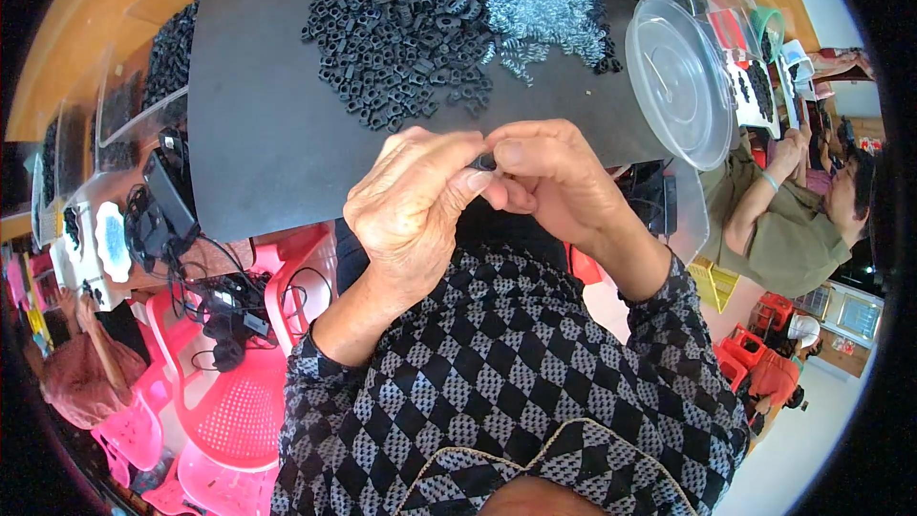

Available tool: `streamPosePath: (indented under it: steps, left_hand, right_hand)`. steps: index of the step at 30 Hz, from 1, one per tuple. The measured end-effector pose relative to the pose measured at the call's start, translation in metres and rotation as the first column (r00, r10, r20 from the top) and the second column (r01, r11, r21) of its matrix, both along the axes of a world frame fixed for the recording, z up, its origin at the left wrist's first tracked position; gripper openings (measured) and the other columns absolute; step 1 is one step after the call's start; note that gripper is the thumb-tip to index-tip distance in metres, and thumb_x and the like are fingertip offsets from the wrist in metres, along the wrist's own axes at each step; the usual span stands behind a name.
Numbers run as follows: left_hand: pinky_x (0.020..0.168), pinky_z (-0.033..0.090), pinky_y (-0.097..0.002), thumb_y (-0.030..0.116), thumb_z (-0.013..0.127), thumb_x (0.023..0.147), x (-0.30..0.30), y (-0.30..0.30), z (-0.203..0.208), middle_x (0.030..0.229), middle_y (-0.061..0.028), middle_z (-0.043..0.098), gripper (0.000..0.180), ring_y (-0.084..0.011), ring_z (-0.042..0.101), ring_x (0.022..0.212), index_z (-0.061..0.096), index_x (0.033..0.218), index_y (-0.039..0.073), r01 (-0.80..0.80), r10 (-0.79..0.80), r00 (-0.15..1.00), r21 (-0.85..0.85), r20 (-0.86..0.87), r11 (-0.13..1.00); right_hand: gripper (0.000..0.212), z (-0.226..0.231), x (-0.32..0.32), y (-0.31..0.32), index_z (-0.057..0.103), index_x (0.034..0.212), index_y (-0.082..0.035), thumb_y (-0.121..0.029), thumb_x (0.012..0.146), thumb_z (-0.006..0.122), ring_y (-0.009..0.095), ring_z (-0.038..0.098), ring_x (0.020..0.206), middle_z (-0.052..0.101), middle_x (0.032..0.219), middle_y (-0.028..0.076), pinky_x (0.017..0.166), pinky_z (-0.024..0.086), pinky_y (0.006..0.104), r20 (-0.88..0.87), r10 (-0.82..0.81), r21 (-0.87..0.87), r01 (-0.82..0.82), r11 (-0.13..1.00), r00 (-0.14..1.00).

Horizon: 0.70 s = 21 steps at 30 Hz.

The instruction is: Manually inserting small pins into black plastic components at an assembly workstation.

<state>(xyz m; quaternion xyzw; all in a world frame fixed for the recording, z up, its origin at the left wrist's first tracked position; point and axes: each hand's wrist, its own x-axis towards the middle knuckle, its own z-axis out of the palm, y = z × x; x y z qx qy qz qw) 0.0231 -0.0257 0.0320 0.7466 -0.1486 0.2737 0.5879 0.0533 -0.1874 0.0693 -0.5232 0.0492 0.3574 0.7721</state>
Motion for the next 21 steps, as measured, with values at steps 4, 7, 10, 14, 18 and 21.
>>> streamPosePath:
  steps: [4,7,10,14,18,21]
  left_hand:
    - [0.061,0.049,-0.0325,0.001,0.075,0.068,0.0010,-0.0016,-0.0015,0.075,-0.0118,0.066,0.020,-0.0253,0.063,0.065,0.068,0.086,-0.003,-0.018,0.020,0.999,-0.045,0.040,0.999]
    - [0.061,0.049,-0.0326,0.002,0.075,0.068,0.0012,-0.0027,0.0017,0.073,-0.0122,0.066,0.019,-0.0254,0.063,0.065,0.068,0.085,-0.003,-0.030,0.032,0.999,-0.052,0.022,0.998]
    - [0.060,0.049,-0.0321,0.002,0.075,0.069,0.0014,-0.0039,-0.0021,0.072,-0.0117,0.066,0.018,-0.0250,0.063,0.064,0.068,0.084,-0.003,-0.038,0.040,0.999,-0.076,0.032,0.996]
    - [0.060,0.048,-0.0320,0.004,0.075,0.070,0.0032,-0.0001,0.0001,0.071,-0.0107,0.066,0.016,-0.0240,0.063,0.063,0.068,0.083,-0.003,-0.020,0.021,0.999,-0.042,0.026,0.999]
    - [0.061,0.048,-0.0317,0.008,0.074,0.074,0.0044,0.0043,0.0012,0.071,-0.0091,0.066,0.014,-0.0222,0.062,0.063,0.067,0.082,-0.002,-0.017,0.017,1.000,-0.030,-0.002,0.999]
    - [0.060,0.048,-0.0318,0.009,0.075,0.074,0.0031,0.0040,-0.0001,0.071,-0.0088,0.066,0.015,-0.0217,0.061,0.062,0.068,0.082,-0.002,0.000,-0.002,0.999,-0.054,-0.038,0.999]
  right_hand:
    - [0.018,-0.0011,-0.0039,0.0069,0.063,0.083,0.001,-0.017,0.084,0.062,0.010,0.048,0.049,0.059,0.064,0.009,0.046,0.037,0.0239,-0.057,-0.078,0.087,0.082,0.993,0.995]
    - [0.020,-0.0020,-0.0055,0.0102,0.063,0.074,-0.001,-0.018,0.084,0.064,0.010,0.048,0.047,0.058,0.062,0.005,0.044,0.040,0.0235,-0.059,-0.092,0.112,0.099,0.989,0.994]
    - [0.020,-0.0075,-0.0074,0.0099,0.062,0.075,-0.002,-0.019,0.085,0.064,0.010,0.047,0.047,0.058,0.062,0.005,0.043,0.039,0.0235,-0.066,-0.091,0.137,0.099,0.986,0.994]
    - [0.023,-0.0087,-0.0048,0.0075,0.063,0.079,-0.001,-0.023,0.087,0.061,0.010,0.049,0.049,0.059,0.066,0.006,0.043,0.037,0.0233,-0.089,-0.024,0.173,0.039,0.984,0.996]
    - [0.027,-0.0026,-0.0020,0.0088,0.063,0.081,-0.001,-0.027,0.090,0.060,0.010,0.051,0.051,0.061,0.069,0.007,0.043,0.036,0.0228,-0.139,0.009,0.180,0.016,0.984,0.990]
    - [0.031,-0.0018,-0.0022,0.0071,0.063,0.082,0.000,-0.029,0.092,0.059,0.011,0.052,0.053,0.062,0.071,0.007,0.044,0.036,0.0220,-0.180,0.021,0.206,0.017,0.978,0.983]
